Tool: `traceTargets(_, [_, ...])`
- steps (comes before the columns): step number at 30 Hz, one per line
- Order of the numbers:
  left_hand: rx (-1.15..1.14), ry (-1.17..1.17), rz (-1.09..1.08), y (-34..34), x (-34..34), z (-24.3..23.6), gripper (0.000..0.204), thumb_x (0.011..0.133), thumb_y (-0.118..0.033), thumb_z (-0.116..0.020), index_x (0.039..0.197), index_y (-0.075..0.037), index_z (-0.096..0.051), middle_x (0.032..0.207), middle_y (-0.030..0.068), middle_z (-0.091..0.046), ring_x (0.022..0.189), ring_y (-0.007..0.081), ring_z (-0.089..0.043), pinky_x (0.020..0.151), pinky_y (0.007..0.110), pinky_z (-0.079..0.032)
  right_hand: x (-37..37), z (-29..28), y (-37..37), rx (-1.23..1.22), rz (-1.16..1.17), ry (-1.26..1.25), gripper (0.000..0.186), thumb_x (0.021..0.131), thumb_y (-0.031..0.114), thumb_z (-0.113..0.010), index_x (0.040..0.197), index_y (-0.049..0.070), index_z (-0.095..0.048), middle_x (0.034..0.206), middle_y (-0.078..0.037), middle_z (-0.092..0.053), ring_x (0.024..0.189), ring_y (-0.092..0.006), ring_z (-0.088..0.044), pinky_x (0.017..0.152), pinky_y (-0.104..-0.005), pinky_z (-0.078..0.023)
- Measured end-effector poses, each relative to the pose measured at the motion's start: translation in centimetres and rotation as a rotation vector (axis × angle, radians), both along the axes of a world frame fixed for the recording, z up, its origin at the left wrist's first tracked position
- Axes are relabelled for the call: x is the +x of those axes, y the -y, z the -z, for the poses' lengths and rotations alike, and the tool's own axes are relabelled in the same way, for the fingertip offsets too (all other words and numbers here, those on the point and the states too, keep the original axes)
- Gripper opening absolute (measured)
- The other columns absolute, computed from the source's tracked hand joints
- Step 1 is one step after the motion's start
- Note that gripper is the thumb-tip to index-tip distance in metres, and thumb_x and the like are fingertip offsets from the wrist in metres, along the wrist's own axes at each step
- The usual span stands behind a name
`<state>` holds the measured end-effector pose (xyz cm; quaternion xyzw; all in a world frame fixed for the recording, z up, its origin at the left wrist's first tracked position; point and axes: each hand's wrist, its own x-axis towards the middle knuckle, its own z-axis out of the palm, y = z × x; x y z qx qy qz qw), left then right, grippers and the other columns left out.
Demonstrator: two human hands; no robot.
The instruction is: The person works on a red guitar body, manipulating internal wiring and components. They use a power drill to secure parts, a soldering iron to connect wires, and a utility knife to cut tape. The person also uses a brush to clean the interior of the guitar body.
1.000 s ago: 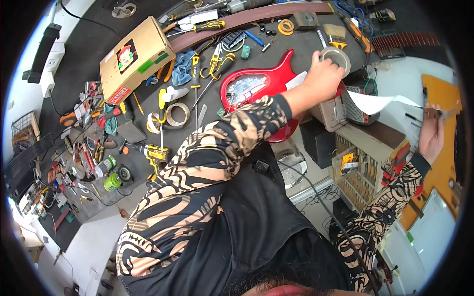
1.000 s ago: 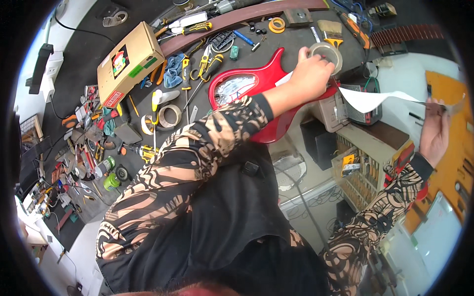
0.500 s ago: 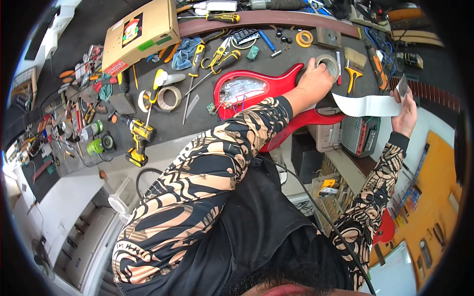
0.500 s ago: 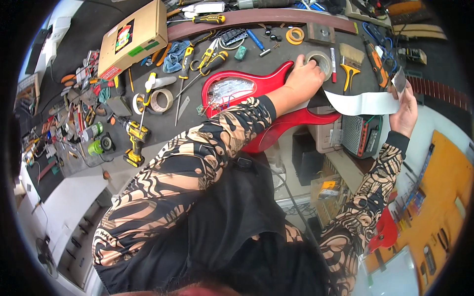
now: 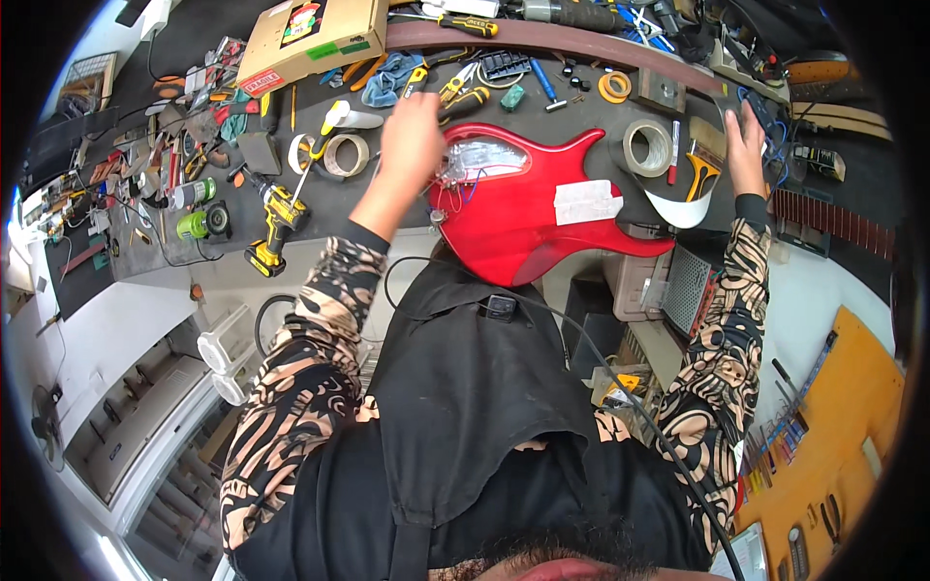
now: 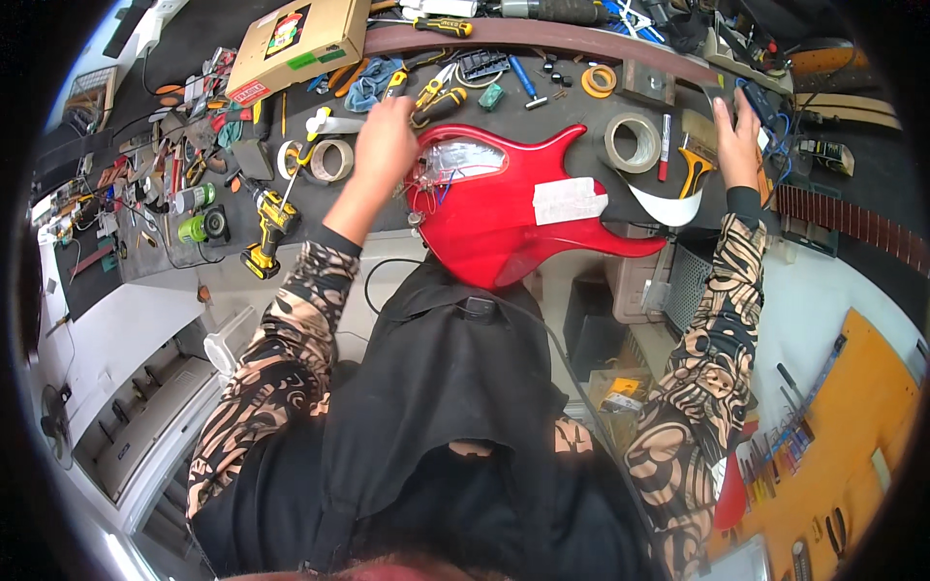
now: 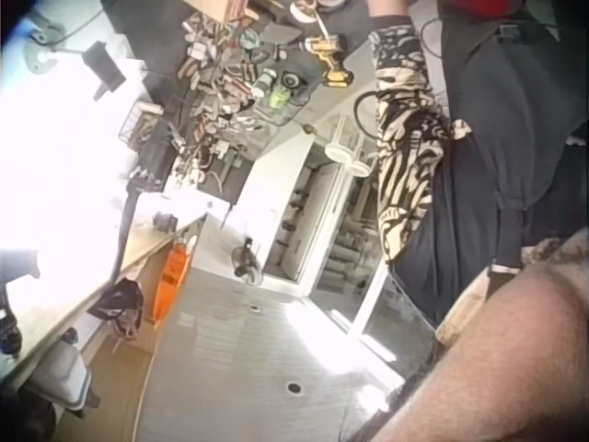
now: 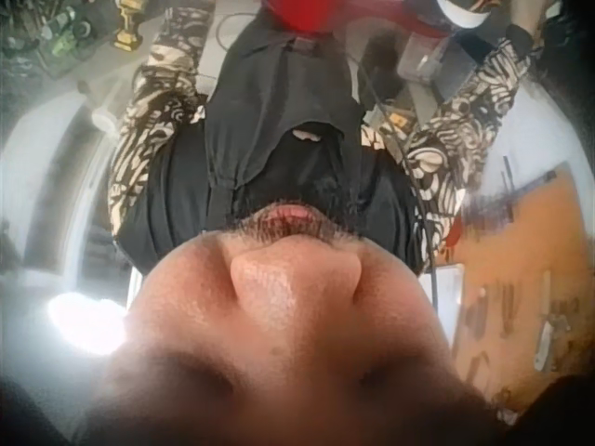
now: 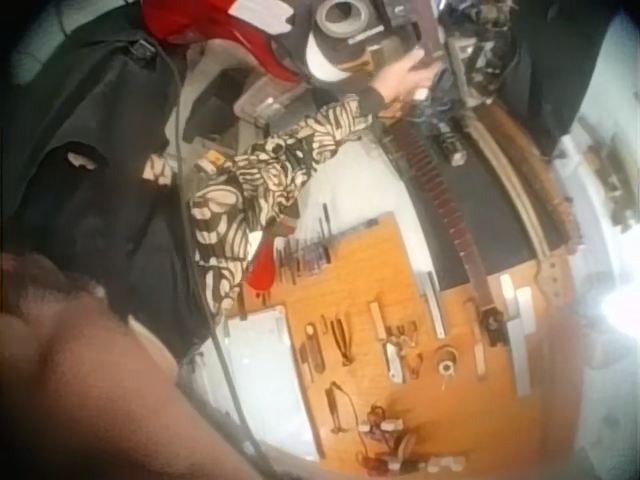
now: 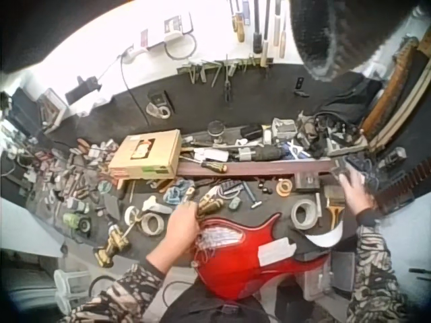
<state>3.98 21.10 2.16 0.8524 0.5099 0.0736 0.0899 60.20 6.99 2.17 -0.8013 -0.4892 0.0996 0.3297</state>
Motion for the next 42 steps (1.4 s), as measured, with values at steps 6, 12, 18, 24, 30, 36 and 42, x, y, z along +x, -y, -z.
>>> traceTargets(6, [0.021, -0.171, 0.172, -1.9, -4.0, 4.1, 0.016, 0.089, -0.006, -0.067, 0.106, -0.008, -0.069, 0.104, 0.0115, -0.076, 0.109, 0.0343, -0.072, 0.083, 0.051, -0.061, -7.6, -2.9, 0.9, 0.149, -0.159, 0.253, 0.053, 0.105, 0.028, -0.073, 0.152, 0.007, -0.060, 0.154, -0.020, -0.055, 0.146, -0.0382, -0.050, 0.124, -0.0481, -0.038])
traceTargets(12, [0.072, 0.126, 0.209, -0.4, -1.7, -4.1, 0.005, 0.093, -0.008, -0.070, 0.094, -0.006, -0.066, 0.089, 0.0124, -0.068, 0.090, 0.0353, -0.071, 0.079, 0.050, -0.056, -20.1, -6.3, 0.7, 0.188, -0.332, 0.197, 0.041, 0.096, 0.011, -0.073, 0.136, 0.008, -0.071, 0.143, -0.014, -0.063, 0.136, -0.0353, -0.057, 0.118, -0.0460, -0.044])
traceTargets(18, [0.218, 0.178, 0.649, 2.3, -1.2, -13.5, 0.014, 0.083, -0.003, -0.075, 0.091, -0.011, -0.068, 0.087, 0.0036, -0.062, 0.086, 0.0289, -0.065, 0.086, 0.041, -0.051, -32.4, -6.9, -0.2, -0.045, -0.756, -0.146, 0.062, 0.095, 0.024, -0.080, 0.150, 0.010, -0.055, 0.133, -0.017, -0.065, 0.119, -0.0409, -0.066, 0.098, -0.0493, -0.054])
traceTargets(24, [-0.206, 0.912, 0.005, 6.9, -8.2, -11.0, 0.068, 0.093, -0.014, -0.082, 0.148, -0.002, -0.044, 0.137, 0.0183, -0.055, 0.111, 0.0232, -0.065, 0.096, 0.042, -0.054, -34.8, -6.6, 1.8, -0.023, -0.716, -0.460, 0.048, 0.090, 0.018, -0.083, 0.131, 0.007, -0.062, 0.114, -0.016, -0.066, 0.106, -0.0415, -0.067, 0.093, -0.0496, -0.053])
traceTargets(30, [-0.915, 0.950, 0.111, 7.1, -3.8, -7.9, 0.043, 0.088, -0.012, -0.089, 0.128, -0.002, -0.073, 0.127, 0.0112, -0.064, 0.120, 0.0230, -0.066, 0.105, 0.036, -0.053, -36.8, -5.3, 1.4, -0.100, -0.826, -0.453, 0.052, 0.092, 0.019, -0.081, 0.139, 0.009, -0.061, 0.132, -0.015, -0.066, 0.122, -0.0375, -0.064, 0.104, -0.0492, -0.050])
traceTargets(36, [-0.400, 0.548, 0.395, 1.8, -2.6, -4.3, 0.026, 0.084, 0.000, -0.086, 0.108, -0.002, -0.077, 0.111, 0.0156, -0.078, 0.103, 0.0312, -0.077, 0.088, 0.039, -0.062, -32.4, 0.7, 2.9, -0.060, -0.440, -0.062, 0.058, 0.094, 0.019, -0.077, 0.150, 0.012, -0.060, 0.142, -0.013, -0.062, 0.136, -0.0362, -0.056, 0.120, -0.0532, -0.038])
traceTargets(42, [-0.437, 0.379, 0.538, 0.5, 1.0, 0.8, 0.026, 0.084, -0.002, -0.087, 0.107, -0.002, -0.076, 0.110, 0.0119, -0.078, 0.100, 0.0281, -0.078, 0.085, 0.037, -0.063, -32.7, 5.3, 4.6, -0.118, -0.279, 0.157, 0.057, 0.099, 0.019, -0.072, 0.155, 0.019, -0.059, 0.154, -0.007, -0.058, 0.150, -0.0310, -0.049, 0.130, -0.0568, -0.027])
